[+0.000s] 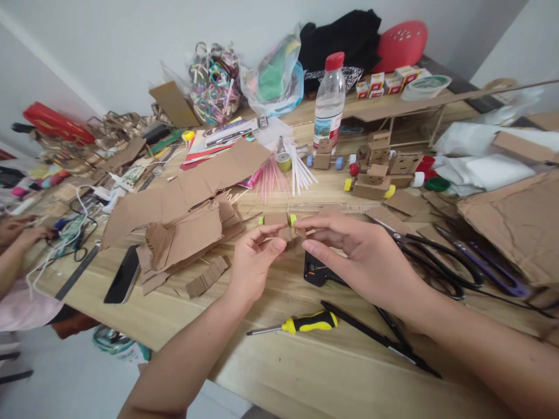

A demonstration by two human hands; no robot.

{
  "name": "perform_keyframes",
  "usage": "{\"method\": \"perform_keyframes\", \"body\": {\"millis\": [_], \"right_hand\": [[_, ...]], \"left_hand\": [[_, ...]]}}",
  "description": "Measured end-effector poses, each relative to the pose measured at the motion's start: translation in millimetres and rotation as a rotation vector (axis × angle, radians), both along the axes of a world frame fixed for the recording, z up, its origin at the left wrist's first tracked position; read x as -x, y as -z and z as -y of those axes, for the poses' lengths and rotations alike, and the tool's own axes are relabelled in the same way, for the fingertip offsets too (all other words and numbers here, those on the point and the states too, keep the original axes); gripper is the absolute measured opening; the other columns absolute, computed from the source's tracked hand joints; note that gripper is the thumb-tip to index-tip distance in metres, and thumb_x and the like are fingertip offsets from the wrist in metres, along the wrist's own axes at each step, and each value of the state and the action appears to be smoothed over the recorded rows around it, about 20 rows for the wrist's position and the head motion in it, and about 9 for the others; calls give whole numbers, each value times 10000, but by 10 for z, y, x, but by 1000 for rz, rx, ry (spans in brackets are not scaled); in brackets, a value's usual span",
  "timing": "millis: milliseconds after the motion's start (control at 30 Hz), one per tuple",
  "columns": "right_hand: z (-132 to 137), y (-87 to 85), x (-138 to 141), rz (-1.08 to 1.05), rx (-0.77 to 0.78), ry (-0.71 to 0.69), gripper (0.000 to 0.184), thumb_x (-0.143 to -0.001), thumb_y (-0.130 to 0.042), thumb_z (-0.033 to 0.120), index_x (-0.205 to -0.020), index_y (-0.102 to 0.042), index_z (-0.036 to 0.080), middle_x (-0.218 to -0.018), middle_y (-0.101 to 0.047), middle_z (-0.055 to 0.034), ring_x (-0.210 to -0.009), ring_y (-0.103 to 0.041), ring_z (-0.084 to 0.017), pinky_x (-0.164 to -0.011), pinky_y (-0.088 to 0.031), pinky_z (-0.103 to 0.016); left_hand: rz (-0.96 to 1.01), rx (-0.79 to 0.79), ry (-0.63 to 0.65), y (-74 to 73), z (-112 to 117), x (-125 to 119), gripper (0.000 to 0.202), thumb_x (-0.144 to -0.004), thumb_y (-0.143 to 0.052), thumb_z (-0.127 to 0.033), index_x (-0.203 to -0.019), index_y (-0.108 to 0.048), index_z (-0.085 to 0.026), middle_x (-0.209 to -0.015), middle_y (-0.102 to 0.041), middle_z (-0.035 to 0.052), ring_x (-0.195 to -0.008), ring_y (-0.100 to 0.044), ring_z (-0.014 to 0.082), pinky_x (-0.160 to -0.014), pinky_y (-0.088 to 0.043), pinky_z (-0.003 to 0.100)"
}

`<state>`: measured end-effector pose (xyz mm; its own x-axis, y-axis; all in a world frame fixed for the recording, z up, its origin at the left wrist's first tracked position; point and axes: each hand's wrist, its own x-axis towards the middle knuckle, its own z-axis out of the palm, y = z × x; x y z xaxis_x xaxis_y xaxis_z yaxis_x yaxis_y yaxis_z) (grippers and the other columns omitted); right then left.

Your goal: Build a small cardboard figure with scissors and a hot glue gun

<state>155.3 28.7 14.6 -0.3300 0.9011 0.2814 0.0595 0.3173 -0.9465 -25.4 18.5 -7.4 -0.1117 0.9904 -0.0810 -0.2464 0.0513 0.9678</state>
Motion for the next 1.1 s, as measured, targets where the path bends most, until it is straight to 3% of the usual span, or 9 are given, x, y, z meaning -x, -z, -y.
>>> {"method": "perform_keyframes", "body": {"millis": [133,267,500,700,800,967,1100], "right_hand": [[-6,-14,-15,74,-85,10,243,-912,-648,241,-1091,-812,242,-1017,-846,-47,-868,-809,-212,-775,-681,-323],[-13,-29,-28,150,-135,14,251,-913,-643,216,-1074,-833,251,-999,-851,-42,-841,-807,-209,-748,-673,-311],[-1,-38,-34,205,-152,42,263,-899,-662,202,-1092,-839,235,-1020,-854,-35,-856,-809,-221,-778,-674,-326],[-15,-67,-24,211,-184,-21,284,-896,-643,135,-1045,-848,264,-1084,-846,-15,-937,-812,-212,-824,-678,-315],[-25,-75,-28,213,-171,-52,294,-889,-651,115,-1046,-848,267,-1108,-842,-7,-956,-810,-206,-838,-678,-309],[-50,-68,-52,256,-142,-85,302,-870,-706,125,-1098,-837,272,-1064,-850,-1,-822,-806,-177,-812,-678,-301],[-72,-35,-69,304,-196,-98,401,-813,-765,91,-1151,-819,301,-1057,-845,11,-801,-791,-169,-810,-675,-307]], "left_hand": [[-27,-55,5,-4,-8,2,577,-493,-981,-610,-853,-816,-190,-854,-806,46,-694,-712,148,-666,-610,267],[-75,-112,35,-3,-19,5,542,-518,-978,-594,-863,-834,-201,-799,-814,44,-690,-738,171,-687,-616,283],[-129,-96,54,-22,-23,29,504,-509,-1004,-504,-882,-854,-199,-923,-849,92,-842,-796,249,-822,-649,360],[-156,-93,36,-77,-23,20,453,-441,-1037,-394,-824,-864,-224,-900,-853,77,-834,-801,248,-805,-657,341],[-165,-98,22,-89,-25,9,461,-416,-1039,-406,-804,-865,-227,-879,-852,79,-793,-797,240,-756,-655,321],[-154,-80,36,-65,-31,8,484,-418,-1036,-453,-810,-867,-225,-854,-851,88,-760,-798,235,-731,-646,304],[-137,-101,47,-28,-38,25,497,-447,-1018,-520,-818,-865,-227,-873,-853,87,-784,-800,233,-748,-641,303]]}}
